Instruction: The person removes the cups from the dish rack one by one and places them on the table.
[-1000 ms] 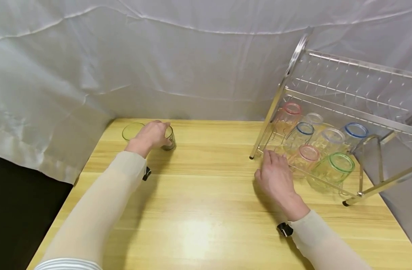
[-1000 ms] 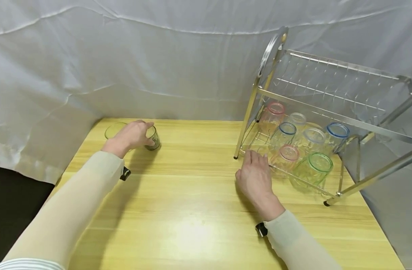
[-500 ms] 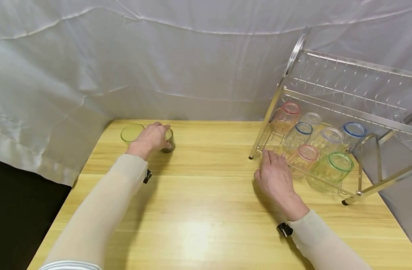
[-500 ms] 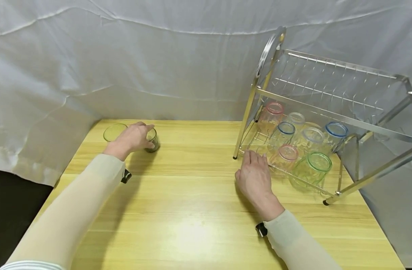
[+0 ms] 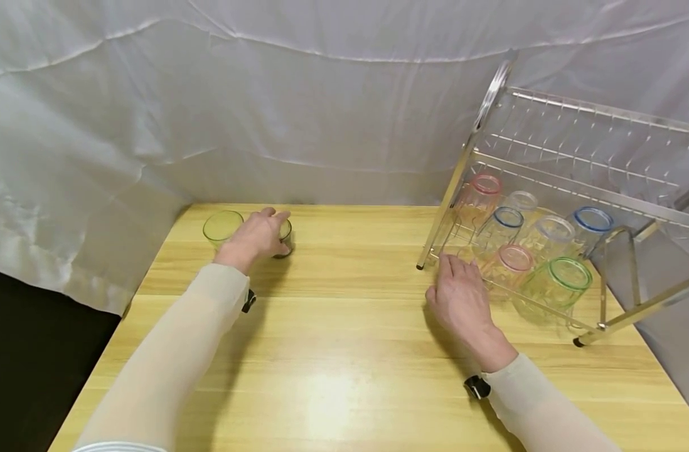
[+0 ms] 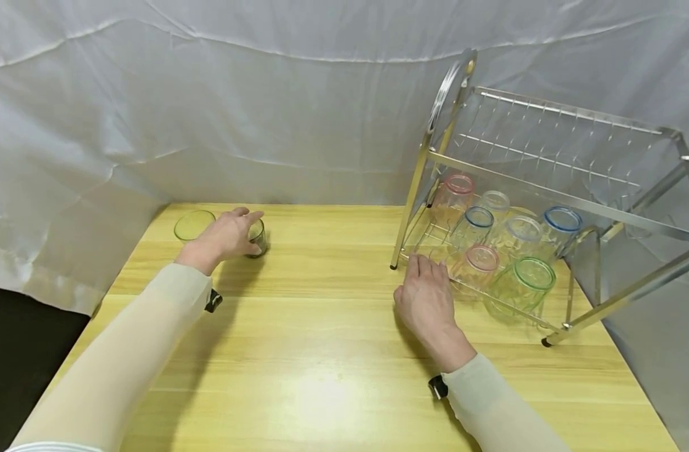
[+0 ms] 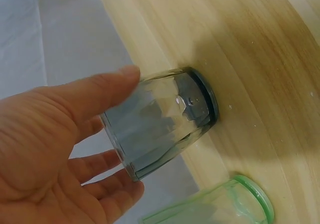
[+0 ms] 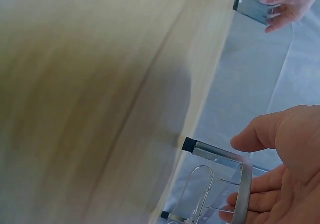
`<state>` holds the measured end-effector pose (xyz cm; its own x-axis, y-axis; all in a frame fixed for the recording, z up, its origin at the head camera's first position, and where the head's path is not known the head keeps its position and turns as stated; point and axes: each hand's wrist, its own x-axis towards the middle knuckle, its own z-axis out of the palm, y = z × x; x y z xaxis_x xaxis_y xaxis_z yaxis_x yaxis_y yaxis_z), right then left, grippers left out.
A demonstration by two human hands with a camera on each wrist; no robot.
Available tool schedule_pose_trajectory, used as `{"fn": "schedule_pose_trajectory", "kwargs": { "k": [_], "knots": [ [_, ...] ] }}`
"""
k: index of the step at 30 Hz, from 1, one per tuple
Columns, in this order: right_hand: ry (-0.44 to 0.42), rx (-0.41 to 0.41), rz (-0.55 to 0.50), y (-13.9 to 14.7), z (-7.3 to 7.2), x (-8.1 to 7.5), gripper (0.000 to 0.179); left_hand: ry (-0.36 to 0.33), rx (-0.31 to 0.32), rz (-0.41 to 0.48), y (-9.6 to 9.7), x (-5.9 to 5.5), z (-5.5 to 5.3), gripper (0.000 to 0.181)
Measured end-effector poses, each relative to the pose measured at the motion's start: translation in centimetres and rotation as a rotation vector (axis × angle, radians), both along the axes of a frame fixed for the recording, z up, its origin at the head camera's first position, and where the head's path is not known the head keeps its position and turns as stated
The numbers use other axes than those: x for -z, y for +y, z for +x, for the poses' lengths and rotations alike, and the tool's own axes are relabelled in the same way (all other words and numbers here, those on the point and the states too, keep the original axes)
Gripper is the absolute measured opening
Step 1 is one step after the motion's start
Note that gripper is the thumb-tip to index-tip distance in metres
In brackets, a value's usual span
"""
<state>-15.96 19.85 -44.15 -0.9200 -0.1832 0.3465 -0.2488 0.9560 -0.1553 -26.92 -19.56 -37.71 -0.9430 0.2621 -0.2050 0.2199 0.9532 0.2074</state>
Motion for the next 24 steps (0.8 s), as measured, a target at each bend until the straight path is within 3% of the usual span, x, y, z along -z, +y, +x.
{"fn": "schedule_pose_trajectory", "kwargs": {
  "k": [17, 24],
  "knots": [
    [-0.025, 0.0, 0.0, -0.1, 0.1, -0.2, 0.058, -0.014, 0.025, -0.007, -0.2, 0.2, 0.1, 0.08],
    [-0.102, -0.033, -0.001, 0.4, -0.1, -1.5, 0.056, -0.008, 0.036, -0.008, -0.1, 0.2, 0.0, 0.078]
  ]
}}
